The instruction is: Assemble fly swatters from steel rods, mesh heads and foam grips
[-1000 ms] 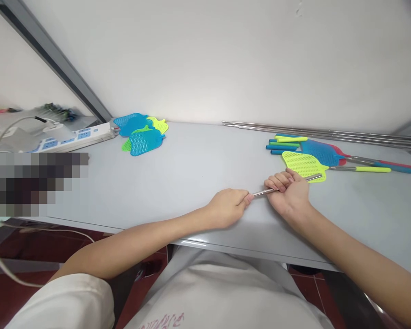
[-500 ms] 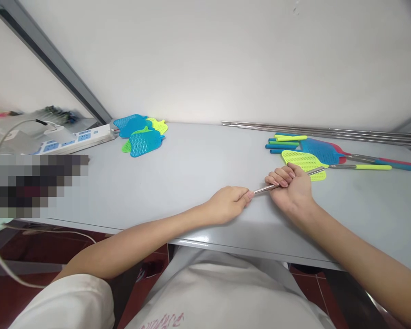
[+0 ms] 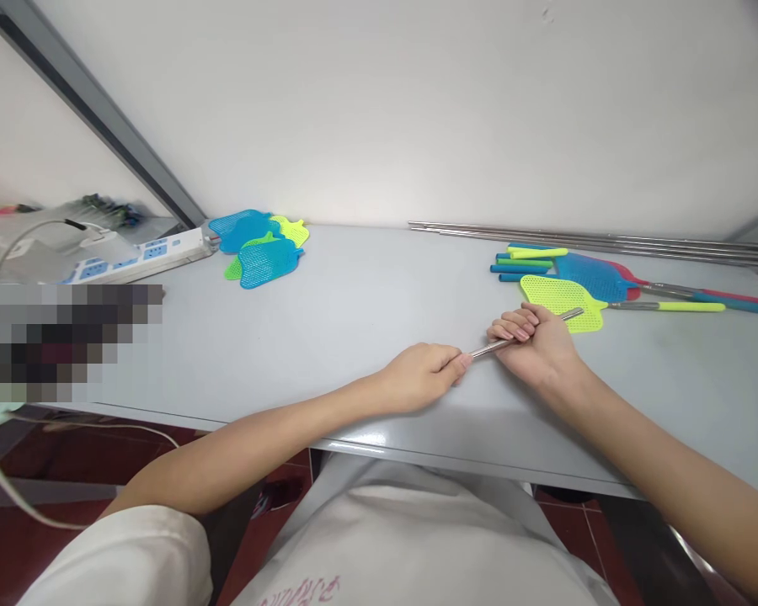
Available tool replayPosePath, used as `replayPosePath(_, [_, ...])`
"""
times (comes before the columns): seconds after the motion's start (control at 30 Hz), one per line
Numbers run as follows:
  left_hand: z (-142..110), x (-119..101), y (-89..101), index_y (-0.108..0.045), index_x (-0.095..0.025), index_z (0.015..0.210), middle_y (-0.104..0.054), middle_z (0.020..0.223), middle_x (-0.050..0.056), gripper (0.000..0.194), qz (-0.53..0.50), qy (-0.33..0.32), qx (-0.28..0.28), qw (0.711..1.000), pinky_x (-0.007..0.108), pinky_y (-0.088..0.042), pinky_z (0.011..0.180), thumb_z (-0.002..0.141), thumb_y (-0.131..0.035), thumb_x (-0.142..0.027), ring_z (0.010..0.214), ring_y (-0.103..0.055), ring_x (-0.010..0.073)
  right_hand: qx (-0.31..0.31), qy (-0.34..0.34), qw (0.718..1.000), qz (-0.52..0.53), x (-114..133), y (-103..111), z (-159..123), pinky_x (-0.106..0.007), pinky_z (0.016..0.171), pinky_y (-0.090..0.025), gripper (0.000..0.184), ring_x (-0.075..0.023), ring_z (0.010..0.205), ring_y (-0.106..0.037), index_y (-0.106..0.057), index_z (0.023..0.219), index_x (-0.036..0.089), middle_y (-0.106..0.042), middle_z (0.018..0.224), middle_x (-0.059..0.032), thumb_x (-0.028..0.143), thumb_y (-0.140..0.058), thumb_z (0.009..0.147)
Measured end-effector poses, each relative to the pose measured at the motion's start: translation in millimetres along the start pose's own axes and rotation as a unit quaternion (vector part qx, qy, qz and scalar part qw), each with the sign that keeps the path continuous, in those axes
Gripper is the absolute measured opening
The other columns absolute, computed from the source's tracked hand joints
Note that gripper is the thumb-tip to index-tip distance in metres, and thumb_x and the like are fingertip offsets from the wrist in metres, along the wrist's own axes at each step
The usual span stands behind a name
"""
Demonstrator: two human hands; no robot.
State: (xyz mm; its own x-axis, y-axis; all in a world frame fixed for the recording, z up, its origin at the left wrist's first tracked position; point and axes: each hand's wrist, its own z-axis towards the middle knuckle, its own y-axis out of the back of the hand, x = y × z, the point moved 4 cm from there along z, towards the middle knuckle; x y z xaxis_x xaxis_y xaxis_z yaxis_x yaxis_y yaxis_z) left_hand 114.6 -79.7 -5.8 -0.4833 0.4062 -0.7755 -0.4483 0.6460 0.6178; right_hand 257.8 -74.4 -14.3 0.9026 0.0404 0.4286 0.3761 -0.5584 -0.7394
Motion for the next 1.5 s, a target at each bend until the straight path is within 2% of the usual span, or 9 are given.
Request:
replayPosePath(0.87, [-1.7, -3.3, 1.8, -0.049, -0.016, 0.068, -0.047, 0.059, -0.004, 0.04, 0.007, -0.018, 0.019, 1.0, 0.021, -0.033, 0.058, 0.091, -0.028, -0.041, 0.056, -0.044, 0.0086, -0.003, -0.055, 0.998, 0.03, -2.0, 1.6, 2.4, -0.019, 0.033, -0.024, 0.029, -0.0053, 0.032, -0.019, -0.016, 0.06, 0.019, -0.018, 0.042, 0.0078, 0.011, -0.038, 0.077])
replayPosePath(1.5, [-1.5, -4.9, 1.2, -0.046, -0.017, 0.066, -0.045, 0.057, -0.004, 0.04, 0.051, -0.027, 0.034, 0.998, 0.022, -0.029, 0.054, 0.091, -0.027, -0.042, 0.055, -0.042, 0.0086, -0.008, -0.065, 0.998, 0.012, -1.9, 0.5, 1.2, -0.019, 0.033, -0.023, 0.028, -0.0052, 0.033, -0.02, -0.018, 0.059, 0.019, -0.018, 0.043, 0.0076, 0.009, -0.038, 0.076])
